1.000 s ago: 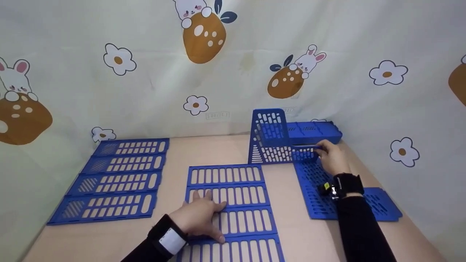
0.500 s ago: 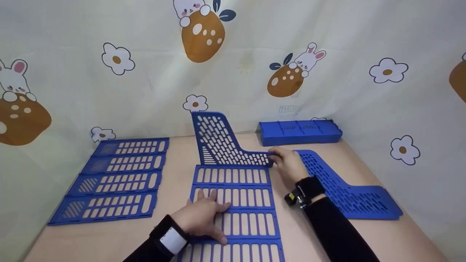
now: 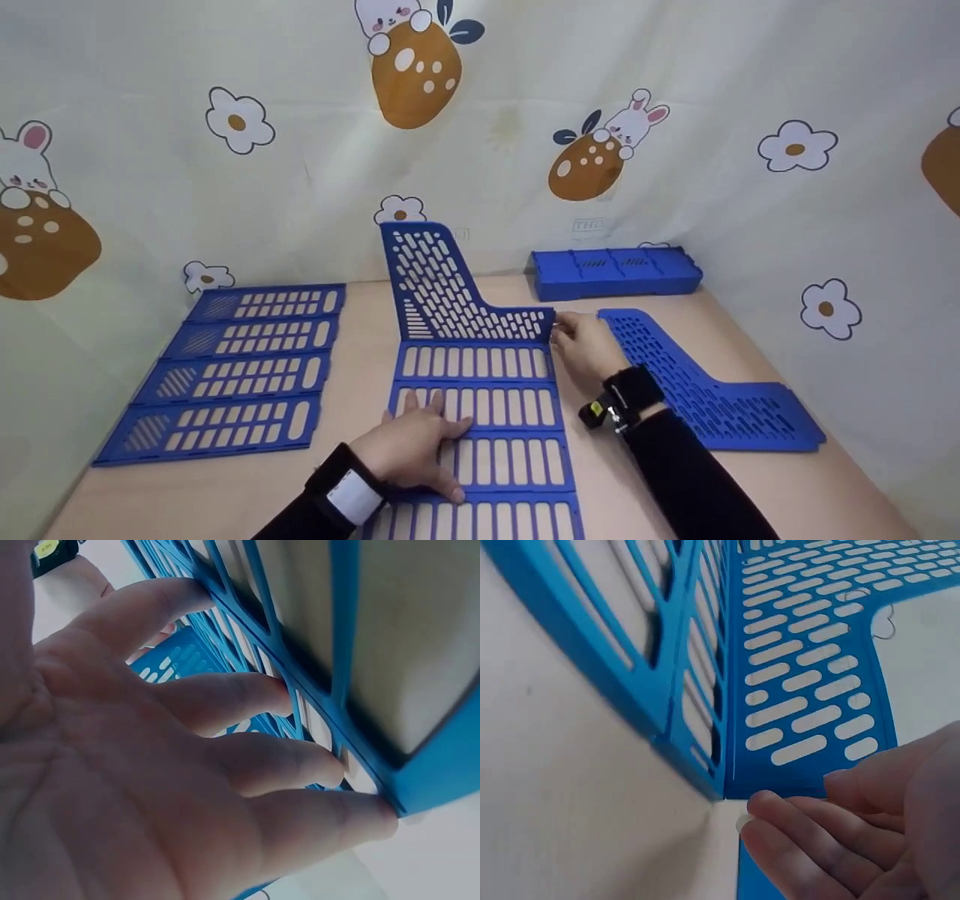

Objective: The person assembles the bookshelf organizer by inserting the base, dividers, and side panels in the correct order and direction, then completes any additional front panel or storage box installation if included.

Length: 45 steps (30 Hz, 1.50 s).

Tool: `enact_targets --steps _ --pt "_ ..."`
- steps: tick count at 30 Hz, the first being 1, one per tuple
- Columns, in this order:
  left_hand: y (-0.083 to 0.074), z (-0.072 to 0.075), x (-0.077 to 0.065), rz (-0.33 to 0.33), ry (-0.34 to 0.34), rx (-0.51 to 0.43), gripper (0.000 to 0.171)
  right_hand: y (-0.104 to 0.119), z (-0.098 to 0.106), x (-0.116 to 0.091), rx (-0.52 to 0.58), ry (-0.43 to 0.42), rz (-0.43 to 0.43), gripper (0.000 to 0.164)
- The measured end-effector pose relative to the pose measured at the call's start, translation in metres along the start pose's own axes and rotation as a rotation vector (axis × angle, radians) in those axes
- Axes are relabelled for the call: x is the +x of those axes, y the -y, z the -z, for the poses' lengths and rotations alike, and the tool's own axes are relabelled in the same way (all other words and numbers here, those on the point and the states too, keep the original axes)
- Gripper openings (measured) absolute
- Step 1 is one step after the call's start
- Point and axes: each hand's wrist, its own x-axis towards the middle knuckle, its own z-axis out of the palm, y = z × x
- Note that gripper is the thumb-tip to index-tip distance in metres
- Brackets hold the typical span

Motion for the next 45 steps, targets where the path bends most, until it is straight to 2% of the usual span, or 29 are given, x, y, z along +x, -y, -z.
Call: enact_targets --steps 3,8,10,13,15,17,19,22,24,27,32,36,39,45 --pt "0.0 0.0 0.0 0.005 0.031 0.013 0.102 -0.001 0.0 0.0 0.0 0.016 0.037 0.038" --pt "-0.004 -0.004 0.002 0.05 0.115 0.064 0.123 -0.012 0.012 -0.004 -0.047 0.072 0.04 0.044" --pt "-0.006 -0.006 0.004 0.065 0.108 0.061 0.124 -0.019 0.025 -0.007 -0.074 0.077 0.044 0.043" --pt "-0.009 -0.008 0.006 0.069 0.041 0.03 0.119 -0.038 0.057 -0.012 -0.127 0.031 0.033 0.04" --pt "-0.009 -0.008 0.007 0.071 -0.002 0.022 0.116 -0.055 0.081 -0.016 -0.163 -0.001 -0.003 0.039" --pt "-0.008 -0.008 0.008 0.071 -0.031 0.011 0.114 -0.073 0.104 -0.023 -0.216 0.006 -0.069 0.04" --pt "-0.006 -0.008 0.009 0.076 -0.043 0.006 0.113 -0.089 0.123 -0.029 -0.245 0.055 -0.163 0.045" --pt "-0.002 -0.008 0.012 0.076 -0.053 -0.005 0.11 -0.102 0.139 -0.037 -0.256 0.15 -0.286 0.053" --pt "0.0 -0.009 0.012 0.076 -0.058 -0.007 0.109 -0.103 0.142 -0.04 -0.246 0.192 -0.35 0.056" --pt "0.001 -0.01 0.011 0.075 -0.062 -0.015 0.109 -0.1 0.138 -0.04 -0.271 0.216 -0.381 0.058" --pt "0.001 -0.008 0.008 0.083 -0.063 -0.009 0.108 -0.097 0.124 -0.032 -0.336 0.233 -0.389 0.059" --pt "-0.001 -0.007 0.007 0.078 -0.065 0.006 0.108 -0.095 0.118 -0.029 -0.371 0.244 -0.386 0.048" --pt "-0.002 -0.007 0.007 0.08 -0.059 0.006 0.108 -0.095 0.119 -0.028 -0.37 0.229 -0.371 0.042" --pt "-0.002 -0.006 0.008 0.097 -0.033 0.003 0.107 -0.094 0.12 -0.028 -0.334 0.193 -0.342 0.041"
